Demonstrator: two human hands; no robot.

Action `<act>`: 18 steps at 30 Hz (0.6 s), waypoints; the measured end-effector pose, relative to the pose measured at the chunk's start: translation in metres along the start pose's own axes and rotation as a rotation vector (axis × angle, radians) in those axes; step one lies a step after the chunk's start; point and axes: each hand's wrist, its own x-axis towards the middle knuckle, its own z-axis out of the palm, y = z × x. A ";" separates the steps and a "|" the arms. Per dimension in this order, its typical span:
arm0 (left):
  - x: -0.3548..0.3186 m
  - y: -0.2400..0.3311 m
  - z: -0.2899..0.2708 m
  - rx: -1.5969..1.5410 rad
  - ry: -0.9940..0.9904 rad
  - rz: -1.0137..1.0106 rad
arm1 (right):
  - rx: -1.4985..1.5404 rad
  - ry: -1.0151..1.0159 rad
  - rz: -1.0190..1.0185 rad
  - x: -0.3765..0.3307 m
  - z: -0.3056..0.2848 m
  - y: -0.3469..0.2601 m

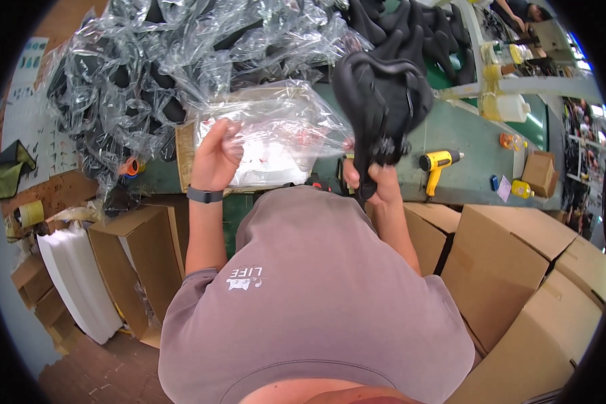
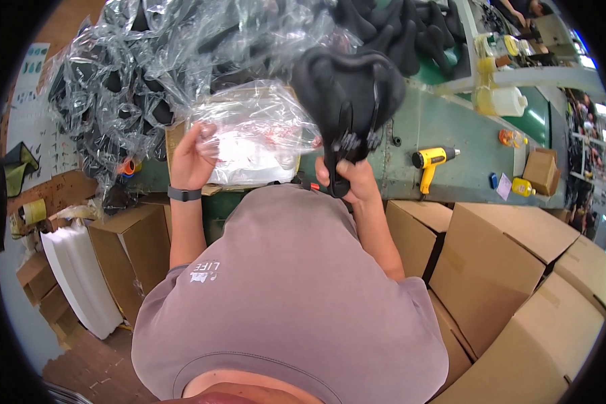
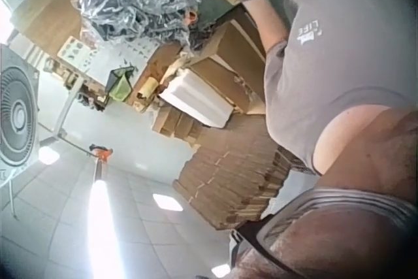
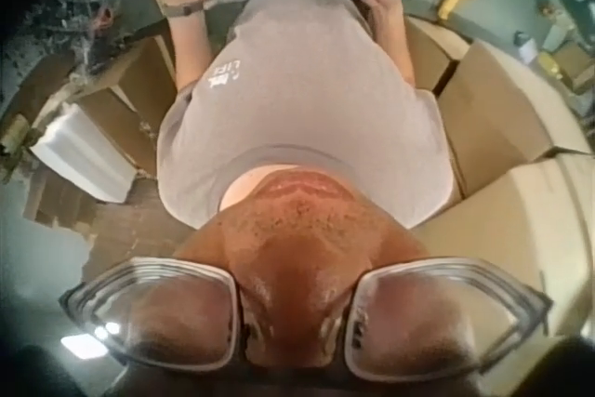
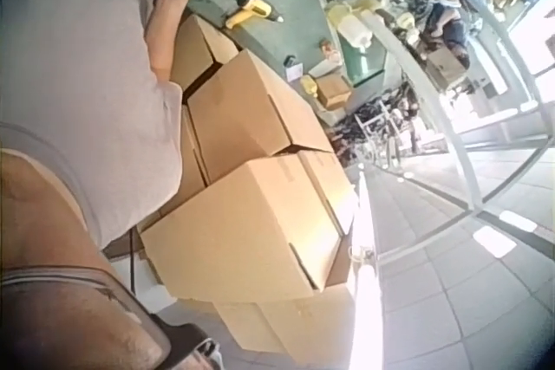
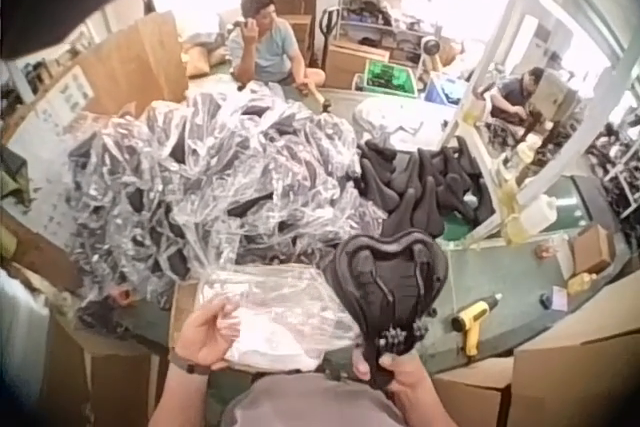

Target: The worker is bagging bicycle saddles and packing them into a cardboard shipping box.

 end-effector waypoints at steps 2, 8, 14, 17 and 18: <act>0.002 -0.006 0.009 0.194 0.009 0.048 | -0.415 0.051 -0.007 -0.014 -0.009 -0.004; -0.019 -0.058 0.093 0.877 -0.494 0.419 | -1.108 0.396 -0.014 0.010 0.035 0.008; 0.010 -0.082 0.072 0.901 -0.717 -0.088 | 0.026 0.685 -0.029 0.025 -0.005 -0.005; 0.052 -0.092 0.118 0.971 -0.437 -0.029 | -0.830 0.624 -0.333 0.055 0.009 -0.001; 0.078 -0.105 0.124 1.072 -0.408 0.273 | -0.937 0.462 -0.295 0.060 0.016 -0.004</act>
